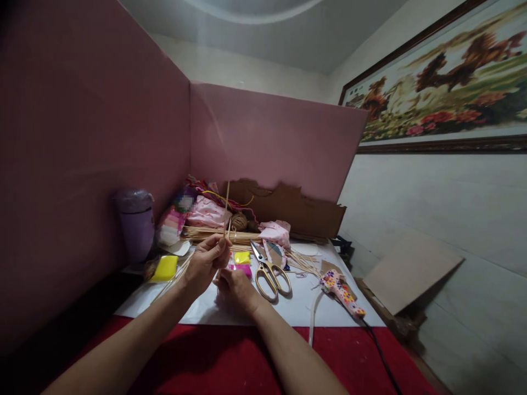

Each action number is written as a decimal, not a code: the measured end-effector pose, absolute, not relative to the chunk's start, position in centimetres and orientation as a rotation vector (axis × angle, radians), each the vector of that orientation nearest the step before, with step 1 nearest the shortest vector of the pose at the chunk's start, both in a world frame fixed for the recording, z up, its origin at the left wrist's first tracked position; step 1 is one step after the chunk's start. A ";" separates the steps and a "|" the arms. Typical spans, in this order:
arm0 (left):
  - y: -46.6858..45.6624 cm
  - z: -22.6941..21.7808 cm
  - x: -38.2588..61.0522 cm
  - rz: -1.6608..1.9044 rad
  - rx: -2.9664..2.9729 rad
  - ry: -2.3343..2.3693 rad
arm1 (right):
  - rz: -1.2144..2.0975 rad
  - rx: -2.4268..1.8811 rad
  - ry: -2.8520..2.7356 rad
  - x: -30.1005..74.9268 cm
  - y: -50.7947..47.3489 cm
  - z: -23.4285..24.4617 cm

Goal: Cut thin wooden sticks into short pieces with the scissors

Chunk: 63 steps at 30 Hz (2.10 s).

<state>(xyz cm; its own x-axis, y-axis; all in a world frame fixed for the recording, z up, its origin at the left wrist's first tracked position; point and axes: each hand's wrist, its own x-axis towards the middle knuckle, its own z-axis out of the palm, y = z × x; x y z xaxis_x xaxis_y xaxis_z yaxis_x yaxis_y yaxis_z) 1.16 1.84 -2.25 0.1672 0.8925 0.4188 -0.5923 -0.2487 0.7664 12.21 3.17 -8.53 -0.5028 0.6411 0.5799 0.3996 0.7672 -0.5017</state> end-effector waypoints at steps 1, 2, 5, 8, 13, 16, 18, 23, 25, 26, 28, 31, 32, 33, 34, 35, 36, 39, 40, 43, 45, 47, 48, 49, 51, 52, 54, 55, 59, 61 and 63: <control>1.8 -2.2 1.2 1.454 1.119 0.361 | 0.390 -0.775 -2.166 12.2 3.1 -8.5; 1.8 -2.2 1.2 1.452 1.116 0.360 | 0.395 -0.780 -2.168 12.2 3.0 -8.5; 1.7 -2.1 1.2 1.453 1.111 0.360 | 0.388 -0.805 -2.176 12.3 2.9 -8.4; 1.6 -2.0 1.2 1.458 1.098 0.372 | 0.372 -0.814 -2.177 12.2 3.0 -8.5; 1.7 -2.1 1.2 1.462 1.094 0.378 | 0.374 -0.812 -2.163 12.1 3.1 -8.7; 1.7 -2.0 1.3 1.471 1.090 0.395 | 0.378 -0.801 -2.161 12.1 3.2 -8.7; 1.6 -2.0 1.3 1.471 1.089 0.403 | 0.383 -0.805 -2.161 12.1 3.2 -8.6; 1.7 -2.1 1.3 1.476 1.090 0.389 | 0.372 -0.819 -2.165 12.1 3.1 -8.5; 1.7 -2.2 1.3 1.479 1.099 0.385 | 0.373 -0.828 -2.171 12.2 3.1 -8.6; 1.7 -2.2 1.4 1.479 1.103 0.385 | 0.369 -0.836 -2.171 12.2 3.0 -8.6; 1.7 -2.1 1.4 1.480 1.105 0.386 | 0.352 -0.851 -2.169 12.2 3.0 -8.7; 1.6 -2.0 1.5 1.482 1.099 0.391 | 0.327 -0.855 -2.179 12.2 3.0 -8.8; 1.6 -1.9 1.5 1.483 1.097 0.395 | 0.322 -0.849 -2.182 12.2 3.1 -8.8; 1.6 -1.9 1.5 1.486 1.094 0.402 | 0.322 -0.840 -2.185 12.2 3.1 -8.8; 1.6 -1.9 1.5 1.489 1.091 0.408 | 0.324 -0.831 -2.185 12.2 3.2 -8.8; 1.6 -1.9 1.5 1.491 1.088 0.413 | 0.326 -0.824 -2.184 12.2 3.2 -8.8; 1.6 -1.9 1.5 1.493 1.087 0.414 | 0.331 -0.817 -2.179 12.2 3.3 -8.8; 1.6 -2.0 1.4 1.487 1.094 0.409 | 0.348 -0.797 -2.168 12.1 3.4 -8.9; 1.6 -2.0 1.4 1.486 1.099 0.406 | 0.353 -0.797 -2.166 12.1 3.4 -8.9; 1.6 -2.0 1.3 1.489 1.104 0.401 | 0.358 -0.819 -2.173 12.2 3.3 -8.9; 1.6 -2.0 1.4 1.481 1.106 0.397 | 0.354 -0.837 -2.187 12.2 3.2 -8.8; 1.6 -2.0 1.4 1.473 1.107 0.392 | 0.352 -0.849 -2.196 12.3 3.2 -8.8; 1.6 -2.0 1.4 1.472 1.107 0.391 | 0.349 -0.853 -2.196 12.3 3.2 -8.8; 1.6 -2.0 1.4 1.475 1.106 0.392 | 0.345 -0.855 -2.195 12.3 3.2 -8.8; 1.6 -2.0 1.4 1.483 1.103 0.397 | 0.326 -0.843 -2.188 12.2 3.2 -8.9; 1.6 -2.0 1.4 1.484 1.102 0.402 | 0.319 -0.832 -2.184 12.2 3.3 -8.9; 1.7 -2.0 1.4 1.484 1.101 0.406 | 0.329 -0.810 -2.175 12.1 3.3 -8.8; 1.7 -2.1 1.3 1.483 1.103 0.406 | 0.340 -0.802 -2.168 12.1 3.3 -8.8; 1.8 -2.3 1.2 1.474 1.119 0.395 | 0.368 -0.792 -2.164 12.0 3.2 -8.5; 1.8 -2.4 1.2 1.473 1.127 0.388 | 0.357 -0.795 -2.165 12.1 3.1 -8.5; 1.8 -2.3 1.2 1.473 1.130 0.379 | 0.346 -0.798 -2.169 12.1 3.1 -8.6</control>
<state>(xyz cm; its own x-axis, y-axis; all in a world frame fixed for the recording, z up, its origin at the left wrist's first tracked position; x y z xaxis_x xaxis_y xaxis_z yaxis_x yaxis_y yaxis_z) 1.18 1.80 -2.33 0.1509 0.8942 0.4216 -0.5795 -0.2655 0.7705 12.10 3.12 -8.63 -0.4956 0.6434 0.5834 0.4296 0.7654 -0.4791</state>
